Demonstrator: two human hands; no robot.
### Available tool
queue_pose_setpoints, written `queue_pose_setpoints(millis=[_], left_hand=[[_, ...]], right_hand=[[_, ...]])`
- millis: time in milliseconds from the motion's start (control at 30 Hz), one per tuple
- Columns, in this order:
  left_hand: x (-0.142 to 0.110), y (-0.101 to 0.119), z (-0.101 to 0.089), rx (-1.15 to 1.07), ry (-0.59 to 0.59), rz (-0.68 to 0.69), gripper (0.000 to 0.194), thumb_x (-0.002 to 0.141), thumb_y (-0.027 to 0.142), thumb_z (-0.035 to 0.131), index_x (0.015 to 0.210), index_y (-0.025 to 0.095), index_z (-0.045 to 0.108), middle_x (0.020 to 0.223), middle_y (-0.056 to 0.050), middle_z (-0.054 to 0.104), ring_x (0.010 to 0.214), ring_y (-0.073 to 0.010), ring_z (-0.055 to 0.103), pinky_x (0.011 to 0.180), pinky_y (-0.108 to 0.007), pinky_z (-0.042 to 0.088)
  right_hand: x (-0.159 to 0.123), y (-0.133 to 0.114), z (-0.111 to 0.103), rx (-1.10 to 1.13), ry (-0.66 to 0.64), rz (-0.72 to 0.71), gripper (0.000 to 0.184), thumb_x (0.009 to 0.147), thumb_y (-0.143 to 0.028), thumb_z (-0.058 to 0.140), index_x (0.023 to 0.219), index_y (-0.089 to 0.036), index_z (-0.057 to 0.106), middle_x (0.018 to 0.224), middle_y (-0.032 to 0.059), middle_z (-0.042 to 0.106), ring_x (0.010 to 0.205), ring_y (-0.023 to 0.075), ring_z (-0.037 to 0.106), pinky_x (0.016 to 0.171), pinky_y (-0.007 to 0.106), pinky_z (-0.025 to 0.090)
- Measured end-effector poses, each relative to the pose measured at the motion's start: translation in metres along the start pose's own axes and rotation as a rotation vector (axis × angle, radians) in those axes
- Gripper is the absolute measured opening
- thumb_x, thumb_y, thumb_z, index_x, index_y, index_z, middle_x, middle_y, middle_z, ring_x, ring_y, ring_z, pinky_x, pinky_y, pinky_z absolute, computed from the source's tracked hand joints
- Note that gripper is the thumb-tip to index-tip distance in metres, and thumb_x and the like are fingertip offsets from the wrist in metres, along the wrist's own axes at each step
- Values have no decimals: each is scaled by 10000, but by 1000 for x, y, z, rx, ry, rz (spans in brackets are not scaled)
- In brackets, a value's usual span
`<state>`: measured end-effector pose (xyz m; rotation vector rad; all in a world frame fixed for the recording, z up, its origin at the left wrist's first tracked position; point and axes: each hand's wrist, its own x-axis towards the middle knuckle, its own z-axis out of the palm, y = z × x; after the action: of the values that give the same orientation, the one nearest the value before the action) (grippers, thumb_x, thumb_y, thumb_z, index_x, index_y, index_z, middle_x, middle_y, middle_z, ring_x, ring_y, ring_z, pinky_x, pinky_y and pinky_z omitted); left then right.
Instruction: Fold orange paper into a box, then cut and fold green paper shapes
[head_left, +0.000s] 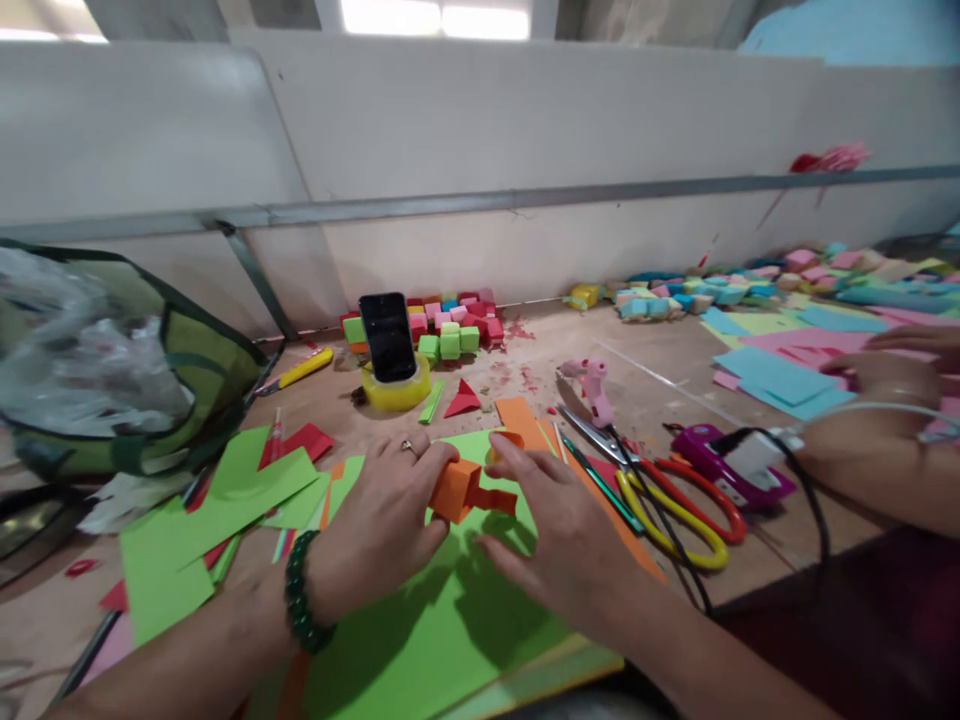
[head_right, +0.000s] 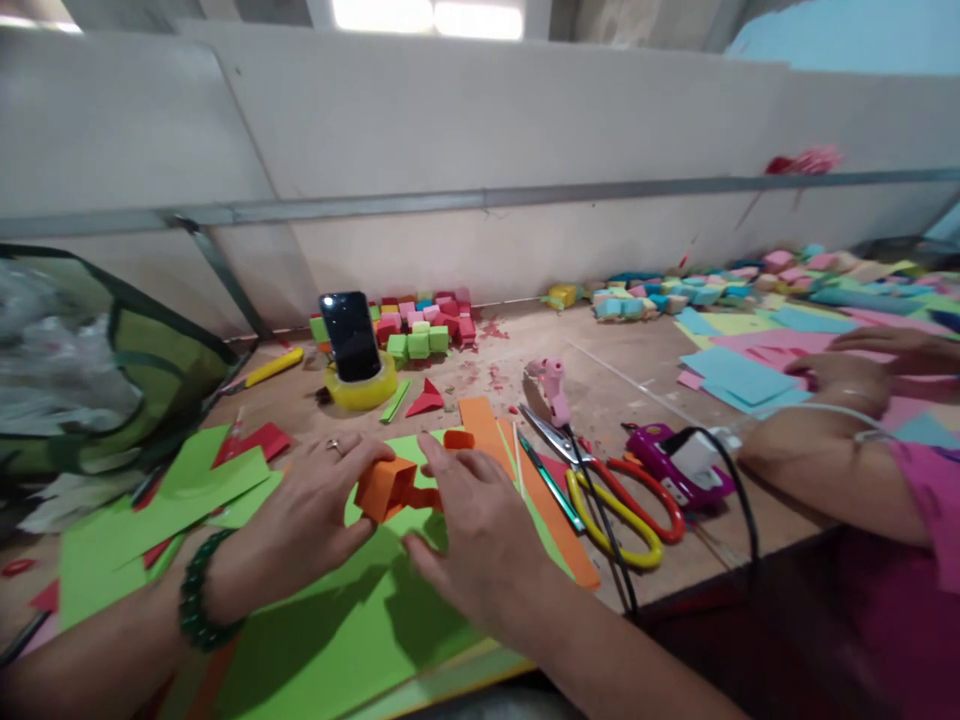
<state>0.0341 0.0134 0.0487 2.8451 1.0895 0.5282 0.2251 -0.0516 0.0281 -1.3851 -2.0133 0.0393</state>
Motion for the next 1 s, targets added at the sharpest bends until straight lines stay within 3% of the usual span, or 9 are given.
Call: queue_pose_setpoints(millis=[100, 200, 267, 367, 467, 533, 667, 833, 1000], left_hand=[[-1, 2, -5, 1, 8, 3, 347, 668, 118, 551, 1010, 176, 531, 945, -88, 566, 926, -293, 520, 814, -467, 392], [-2, 3, -10, -143, 41, -21, 367, 642, 105, 583, 992, 197, 522, 1045, -91, 555, 974, -291, 519, 842, -474, 400], [-2, 4, -10, -368, 88, -43, 387, 659, 107, 616, 1013, 212, 498, 1128, -87, 550, 1033, -275, 525, 879, -453, 414], [0, 4, -1, -879, 106, -115, 419, 745, 187, 663, 1110, 232, 461, 1110, -68, 583, 1027, -224, 568, 891, -395, 458], [3, 4, 12, -1370, 95, -289, 662, 717, 233, 738, 1275, 264, 382, 1187, -70, 568, 1089, -218, 564, 905, -357, 477], [3, 4, 20, -1527, 54, -400, 725, 668, 226, 786, 1288, 256, 410, 1220, -69, 566, 1111, -226, 560, 902, -330, 480], [4, 6, 28, -1537, -98, -447, 451, 671, 257, 793, 1059, 171, 578, 1041, -59, 651, 978, -209, 615, 839, -298, 494], [2, 10, 30, -1365, 35, -429, 512, 634, 350, 805, 1011, 192, 498, 976, -60, 645, 907, -214, 633, 747, -294, 524], [0, 9, 26, -1209, 70, -355, 500, 682, 313, 755, 1042, 208, 424, 925, -49, 636, 826, -188, 645, 736, -292, 539]], right_hand=[[-2, 2, 15, 22, 63, 33, 722, 723, -129, 673, 1371, -172, 358, 960, 85, 659, 907, 244, 602, 792, 409, 539], [-4, 4, 17, 71, 107, 16, 668, 774, -121, 623, 1376, -194, 342, 899, 53, 663, 857, 218, 618, 786, 396, 536], [-4, 4, 14, 122, 96, 29, 648, 791, -132, 615, 1374, -203, 340, 942, 54, 666, 869, 205, 631, 810, 389, 532], [-5, 3, 13, 211, 78, 94, 620, 804, -160, 626, 1362, -210, 360, 1044, 69, 656, 880, 182, 651, 823, 358, 536], [-6, 3, 16, 294, 94, 151, 612, 805, -175, 638, 1357, -215, 374, 1086, 71, 651, 883, 169, 665, 817, 325, 547], [-6, 3, 18, 330, 130, 159, 625, 809, -201, 646, 1367, -213, 365, 1042, 63, 665, 876, 169, 675, 817, 317, 551], [-6, 4, 21, 325, 182, 156, 692, 808, -252, 659, 1408, -204, 318, 921, 44, 691, 865, 190, 691, 804, 328, 559], [-6, 3, 28, 325, 132, 212, 747, 792, -220, 668, 1435, -197, 289, 924, 54, 692, 862, 201, 690, 798, 340, 559], [-5, -1, 23, 321, 93, 232, 801, 747, -207, 700, 1434, -201, 287, 926, 40, 696, 881, 196, 682, 825, 346, 544]])
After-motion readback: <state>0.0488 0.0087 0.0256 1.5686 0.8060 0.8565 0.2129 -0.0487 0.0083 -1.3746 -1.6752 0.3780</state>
